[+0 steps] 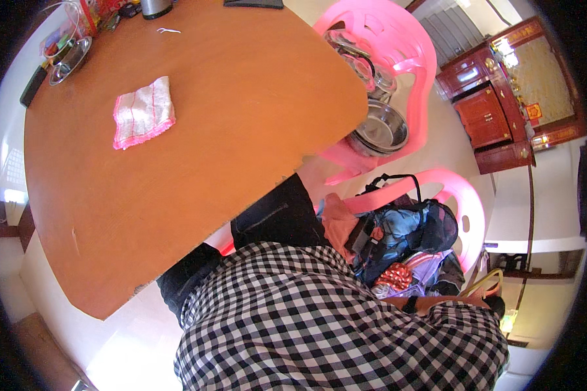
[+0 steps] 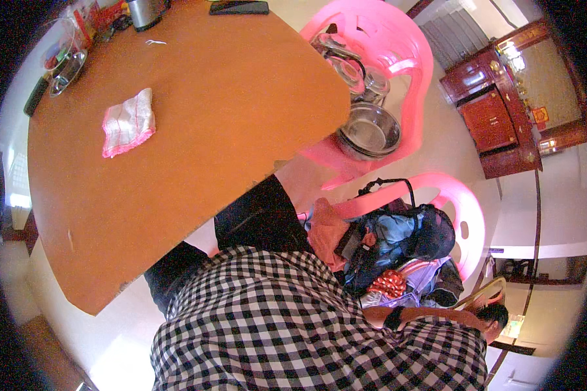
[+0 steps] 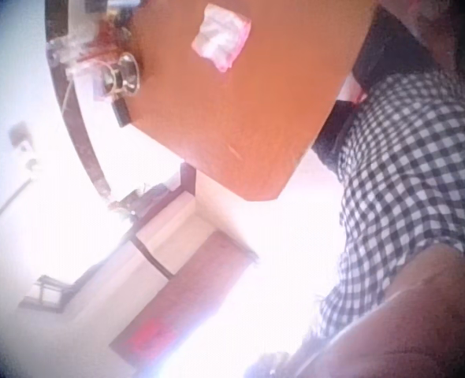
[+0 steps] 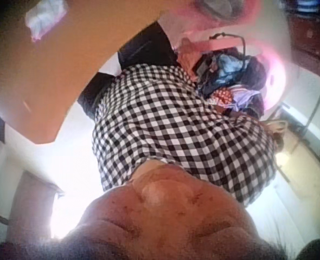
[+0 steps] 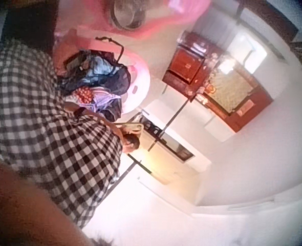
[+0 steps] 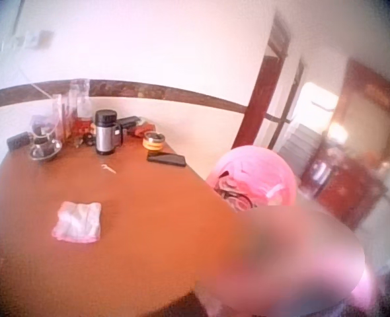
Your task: The person wipes the inside and outside of a metal bowl with a pink and white cloth, then picks up a black mesh bag and threads a strap through a buckle.
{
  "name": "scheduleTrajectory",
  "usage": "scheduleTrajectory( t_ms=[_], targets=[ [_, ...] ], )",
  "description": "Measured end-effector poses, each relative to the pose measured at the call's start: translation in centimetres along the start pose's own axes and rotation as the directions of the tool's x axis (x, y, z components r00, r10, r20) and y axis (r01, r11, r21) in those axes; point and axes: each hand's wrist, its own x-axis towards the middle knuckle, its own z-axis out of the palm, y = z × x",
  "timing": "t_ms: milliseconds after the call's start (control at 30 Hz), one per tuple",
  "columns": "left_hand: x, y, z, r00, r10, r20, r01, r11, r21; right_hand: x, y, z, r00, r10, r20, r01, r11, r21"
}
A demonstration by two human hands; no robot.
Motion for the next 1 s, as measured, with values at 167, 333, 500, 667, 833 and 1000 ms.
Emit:
scheduleTrajectory(
  t_ms=[167,333,500,667,833,1000],
  targets=[
    [0.4,0.0,-0.1,1.0,-0.009,-0.005,0.009,1.0,-0.016,1.0,-0.8,0.1,0.988,0.052,-0.145,-0.071,0.99,-0.125],
    [0.1,-0.5,-0.7,0.999,-0.03,-0.024,0.029,0.999,-0.027,1.0,-0.9,0.4,0.974,0.073,-0.215,-0.111,0.979,-0.169],
    [0.1,-0.5,-0.7,0.999,-0.031,-0.041,0.029,0.999,-0.031,1.2,-0.7,0.3,0.964,0.073,-0.256,-0.126,0.972,-0.199],
    [-0.1,-0.8,-0.9,0.998,-0.038,-0.057,0.036,0.999,-0.031,1.3,-0.8,0.5,0.959,0.067,-0.276,-0.131,0.966,-0.223],
    [-0.1,-0.9,-0.9,0.997,-0.039,-0.067,0.036,0.999,-0.035,1.3,-0.6,0.7,0.953,0.064,-0.295,-0.138,0.962,-0.235],
    [-0.2,-1.0,-0.8,0.997,-0.034,-0.071,0.031,0.999,-0.04,1.2,-0.4,0.9,0.948,0.06,-0.313,-0.141,0.959,-0.244]
  ],
)
